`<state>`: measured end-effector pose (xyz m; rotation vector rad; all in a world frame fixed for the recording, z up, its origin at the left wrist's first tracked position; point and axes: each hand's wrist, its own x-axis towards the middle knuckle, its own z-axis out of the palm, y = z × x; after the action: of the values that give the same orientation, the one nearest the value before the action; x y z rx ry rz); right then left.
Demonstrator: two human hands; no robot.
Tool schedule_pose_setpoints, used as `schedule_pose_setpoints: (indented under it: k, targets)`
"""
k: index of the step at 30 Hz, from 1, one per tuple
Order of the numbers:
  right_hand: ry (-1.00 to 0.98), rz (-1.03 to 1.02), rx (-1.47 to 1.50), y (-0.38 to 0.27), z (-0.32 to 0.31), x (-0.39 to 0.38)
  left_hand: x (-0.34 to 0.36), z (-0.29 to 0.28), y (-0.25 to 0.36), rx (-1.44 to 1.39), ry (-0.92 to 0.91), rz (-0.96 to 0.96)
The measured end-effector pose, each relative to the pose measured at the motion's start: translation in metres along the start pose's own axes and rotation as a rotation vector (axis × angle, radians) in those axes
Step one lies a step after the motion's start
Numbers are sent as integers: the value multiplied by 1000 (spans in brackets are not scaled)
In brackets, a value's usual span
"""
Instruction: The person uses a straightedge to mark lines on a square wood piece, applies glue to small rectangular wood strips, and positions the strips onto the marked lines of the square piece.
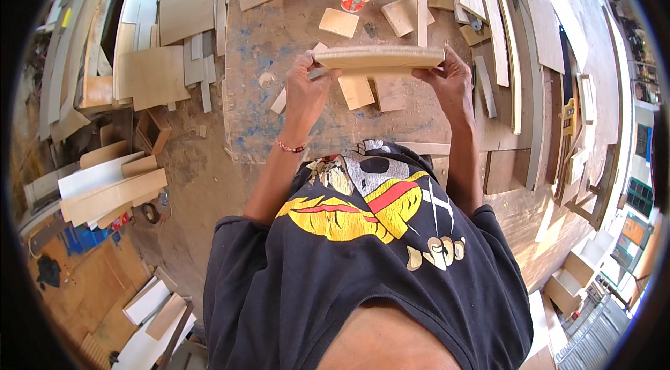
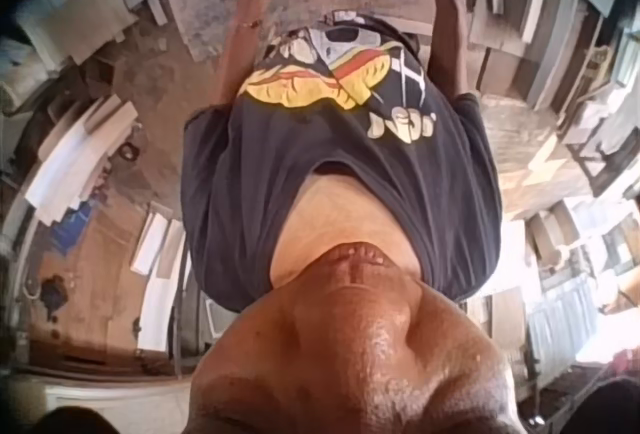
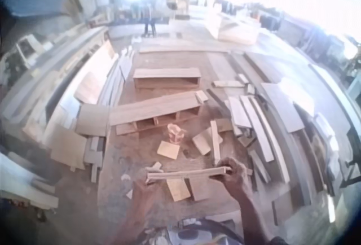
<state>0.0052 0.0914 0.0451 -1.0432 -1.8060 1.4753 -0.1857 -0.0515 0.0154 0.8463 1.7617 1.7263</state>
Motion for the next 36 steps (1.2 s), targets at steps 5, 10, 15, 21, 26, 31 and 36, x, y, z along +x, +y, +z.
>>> schedule_pose_setpoints:
  k: [5, 10, 15, 21, 26, 31, 36]
  targets:
    - [125, -140, -182, 6, 9, 10, 5, -2, -14, -261, -31, -213]
    - [99, -88, -69, 48, 13, 11, -8, 3, -27, -393, -5, -291]
    - [107, -237, -5, 49, 24, 3, -14, -16, -26, -774, -9, -401]
    - [135, -190, -266, 51, 48, -11, -17, -34, -33, -562, 25, -393]
    - [71, -98, -761, 46, 72, -34, -25, -55, -42, -513, 163, -273]
    - [-79, -116, -964, 41, 100, -40, -26, -56, -29, -443, 223, -268]
    - [-22, -58, -1048, 65, 76, -25, -32, -50, -44, -419, 167, -282]
